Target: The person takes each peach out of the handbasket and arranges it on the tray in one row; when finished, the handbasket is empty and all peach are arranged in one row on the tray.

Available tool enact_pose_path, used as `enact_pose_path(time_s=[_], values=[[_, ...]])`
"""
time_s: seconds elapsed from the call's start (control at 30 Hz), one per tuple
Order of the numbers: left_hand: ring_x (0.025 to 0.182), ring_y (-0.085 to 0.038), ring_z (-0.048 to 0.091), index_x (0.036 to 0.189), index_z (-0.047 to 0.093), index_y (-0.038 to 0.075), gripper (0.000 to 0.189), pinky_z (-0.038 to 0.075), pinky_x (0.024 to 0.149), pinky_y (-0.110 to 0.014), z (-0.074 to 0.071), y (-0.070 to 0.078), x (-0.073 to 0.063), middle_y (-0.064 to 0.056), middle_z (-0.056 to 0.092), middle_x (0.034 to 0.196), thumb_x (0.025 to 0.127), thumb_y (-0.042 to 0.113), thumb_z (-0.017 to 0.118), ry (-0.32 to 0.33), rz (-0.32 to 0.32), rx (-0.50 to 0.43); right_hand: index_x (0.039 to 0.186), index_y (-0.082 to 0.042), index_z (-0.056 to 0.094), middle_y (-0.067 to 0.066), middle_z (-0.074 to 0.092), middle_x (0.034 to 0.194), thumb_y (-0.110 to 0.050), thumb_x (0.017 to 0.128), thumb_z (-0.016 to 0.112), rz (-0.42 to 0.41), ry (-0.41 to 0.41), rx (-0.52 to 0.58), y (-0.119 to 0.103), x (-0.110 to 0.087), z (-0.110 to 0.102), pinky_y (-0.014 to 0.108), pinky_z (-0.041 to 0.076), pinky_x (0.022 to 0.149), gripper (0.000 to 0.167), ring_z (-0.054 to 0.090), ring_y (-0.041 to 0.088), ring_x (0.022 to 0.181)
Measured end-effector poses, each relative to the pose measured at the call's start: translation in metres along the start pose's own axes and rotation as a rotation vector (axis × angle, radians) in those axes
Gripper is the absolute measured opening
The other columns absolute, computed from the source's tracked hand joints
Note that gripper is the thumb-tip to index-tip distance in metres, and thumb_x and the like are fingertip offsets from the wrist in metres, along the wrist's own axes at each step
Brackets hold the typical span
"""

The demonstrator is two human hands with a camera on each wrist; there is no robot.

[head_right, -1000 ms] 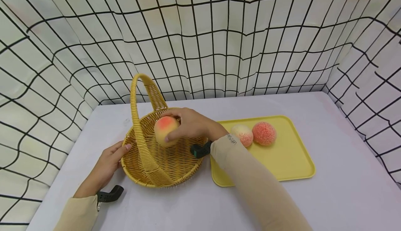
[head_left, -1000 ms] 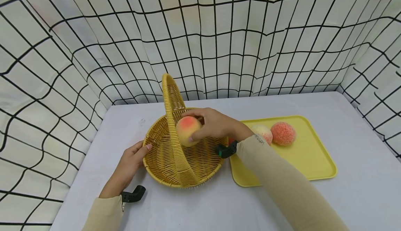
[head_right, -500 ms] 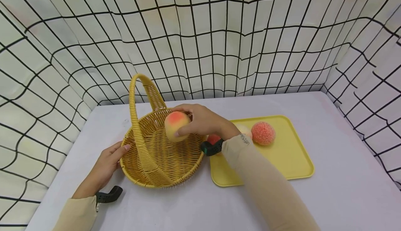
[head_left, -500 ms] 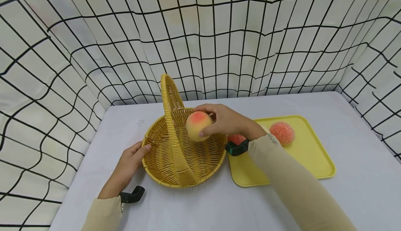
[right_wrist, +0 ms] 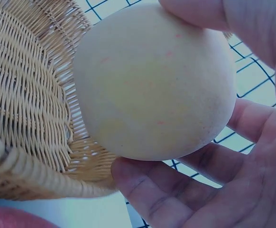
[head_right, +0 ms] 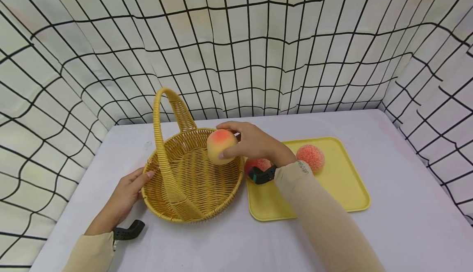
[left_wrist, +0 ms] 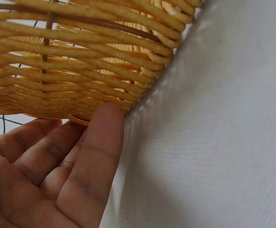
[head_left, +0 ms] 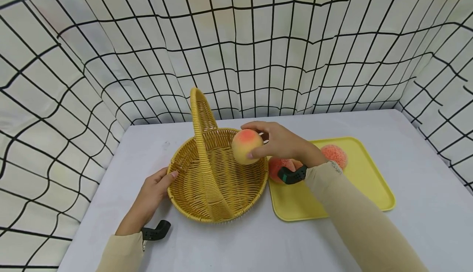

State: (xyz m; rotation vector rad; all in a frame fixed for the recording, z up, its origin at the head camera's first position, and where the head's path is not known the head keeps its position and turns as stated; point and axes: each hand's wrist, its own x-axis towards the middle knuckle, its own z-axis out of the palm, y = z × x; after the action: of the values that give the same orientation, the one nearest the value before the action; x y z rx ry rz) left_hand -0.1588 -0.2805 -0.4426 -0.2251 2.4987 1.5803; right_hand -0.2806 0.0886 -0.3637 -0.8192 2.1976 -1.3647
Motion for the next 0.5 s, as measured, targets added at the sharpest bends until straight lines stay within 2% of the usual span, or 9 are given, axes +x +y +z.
enact_pose_path(time_s=[0.13, 0.3, 0.5], values=[[0.118, -0.014, 0.06, 0.159, 0.041, 0.003, 0.064, 0.05, 0.089, -0.016, 0.0, 0.0, 0.0, -0.019, 0.056, 0.149, 0.111, 0.046, 0.047, -0.004, 0.0, -0.004, 0.15, -0.025, 0.055, -0.004, 0.06, 0.141, -0.024, 0.083, 0.087, 0.004, 0.031, 0.015, 0.001, -0.007, -0.007, 0.041, 0.057, 0.091, 0.075, 0.065, 0.024, 0.114], [0.115, -0.012, 0.061, 0.159, 0.04, 0.003, 0.064, 0.051, 0.088, -0.018, 0.0, 0.0, 0.0, -0.02, 0.055, 0.149, 0.111, 0.045, 0.047, -0.005, -0.003, -0.012, 0.151, -0.022, 0.053, 0.0, 0.06, 0.141, -0.022, 0.084, 0.086, -0.01, 0.066, 0.007, 0.001, -0.019, -0.019, 0.04, 0.056, 0.091, 0.075, 0.066, 0.025, 0.113], [0.114, -0.011, 0.061, 0.159, 0.041, 0.003, 0.063, 0.051, 0.088, -0.018, 0.0, 0.0, 0.0, -0.02, 0.056, 0.147, 0.111, 0.044, 0.047, -0.005, -0.003, -0.001, 0.152, -0.025, 0.053, 0.001, 0.061, 0.138, -0.023, 0.086, 0.083, 0.021, 0.11, -0.026, 0.003, -0.037, -0.037, 0.041, 0.054, 0.091, 0.072, 0.065, 0.026, 0.11]])
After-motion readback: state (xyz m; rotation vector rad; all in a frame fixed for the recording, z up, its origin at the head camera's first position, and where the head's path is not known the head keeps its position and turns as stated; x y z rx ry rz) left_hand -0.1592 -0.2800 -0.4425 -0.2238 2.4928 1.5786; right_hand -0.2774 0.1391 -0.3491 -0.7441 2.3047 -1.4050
